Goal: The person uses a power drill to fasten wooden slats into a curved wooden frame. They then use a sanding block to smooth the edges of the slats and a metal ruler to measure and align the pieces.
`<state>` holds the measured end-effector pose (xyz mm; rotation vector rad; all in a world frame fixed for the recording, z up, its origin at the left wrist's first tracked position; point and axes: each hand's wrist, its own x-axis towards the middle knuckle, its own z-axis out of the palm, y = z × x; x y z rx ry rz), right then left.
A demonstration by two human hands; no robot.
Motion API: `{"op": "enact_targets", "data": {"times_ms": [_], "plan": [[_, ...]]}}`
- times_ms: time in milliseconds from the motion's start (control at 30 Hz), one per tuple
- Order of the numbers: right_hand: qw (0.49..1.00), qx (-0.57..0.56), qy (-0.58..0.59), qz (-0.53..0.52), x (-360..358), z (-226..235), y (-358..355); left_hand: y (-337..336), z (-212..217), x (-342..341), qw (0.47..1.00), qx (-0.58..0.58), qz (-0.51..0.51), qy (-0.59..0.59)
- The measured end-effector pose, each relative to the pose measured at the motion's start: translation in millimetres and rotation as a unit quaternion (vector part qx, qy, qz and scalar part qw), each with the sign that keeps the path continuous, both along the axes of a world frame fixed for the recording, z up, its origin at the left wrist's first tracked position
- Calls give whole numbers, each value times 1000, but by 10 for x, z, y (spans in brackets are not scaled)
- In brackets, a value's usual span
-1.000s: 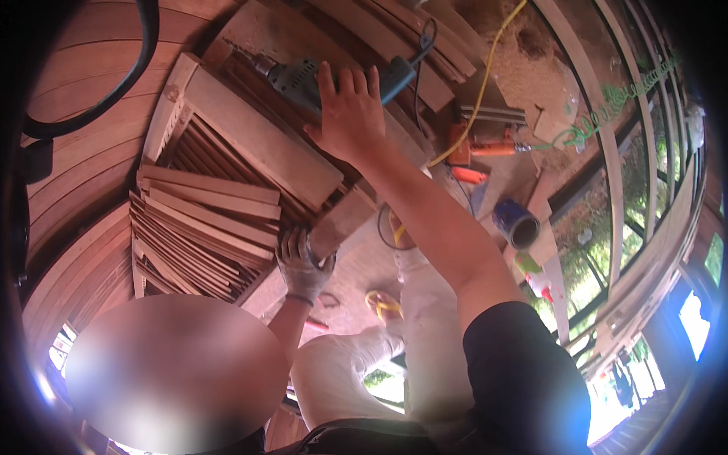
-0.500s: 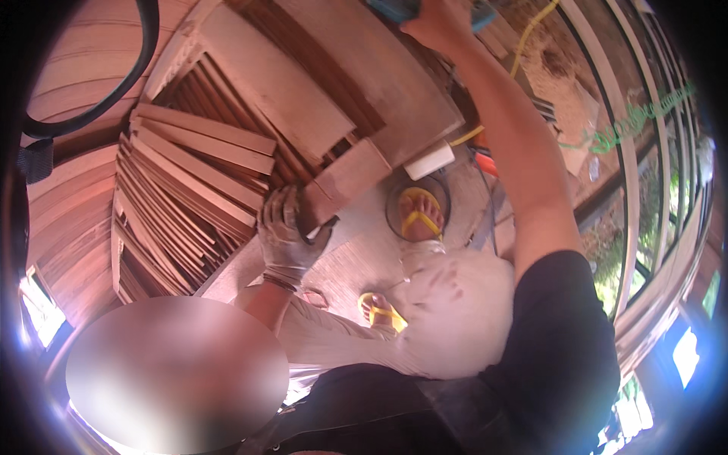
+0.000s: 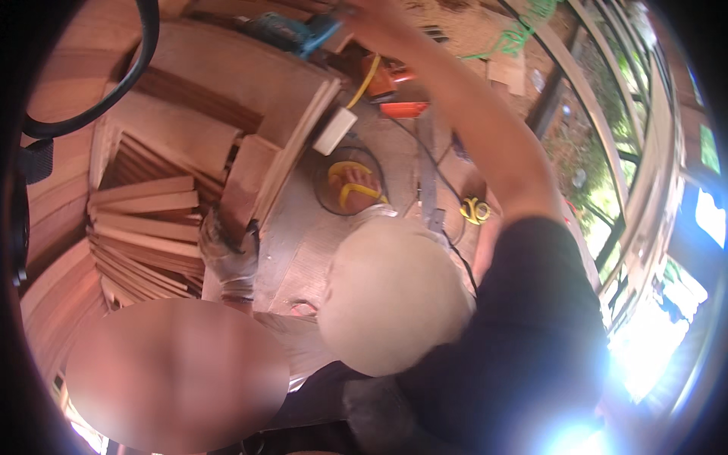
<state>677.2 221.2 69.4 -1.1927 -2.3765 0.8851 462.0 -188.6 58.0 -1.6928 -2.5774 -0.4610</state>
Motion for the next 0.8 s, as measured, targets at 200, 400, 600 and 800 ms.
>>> {"op": "enact_targets", "data": {"times_ms": [200, 400, 600, 800], "plan": [[980, -67, -182, -41, 2082, -1067, -2291, 89, -41, -99, 996, 21, 44, -70], [974, 41, -215, 60, 2230, -1197, -3278, 725, 34, -414, 727, 184, 282, -598], [977, 19, -203, 57, 2346, -1359, -3383, 1167, -389, -795, 735, 167, 344, -559], [983, -6, -179, 42, 2422, -1490, -3447, 1418, -152, -748, 831, 14, 389, -398]]}}
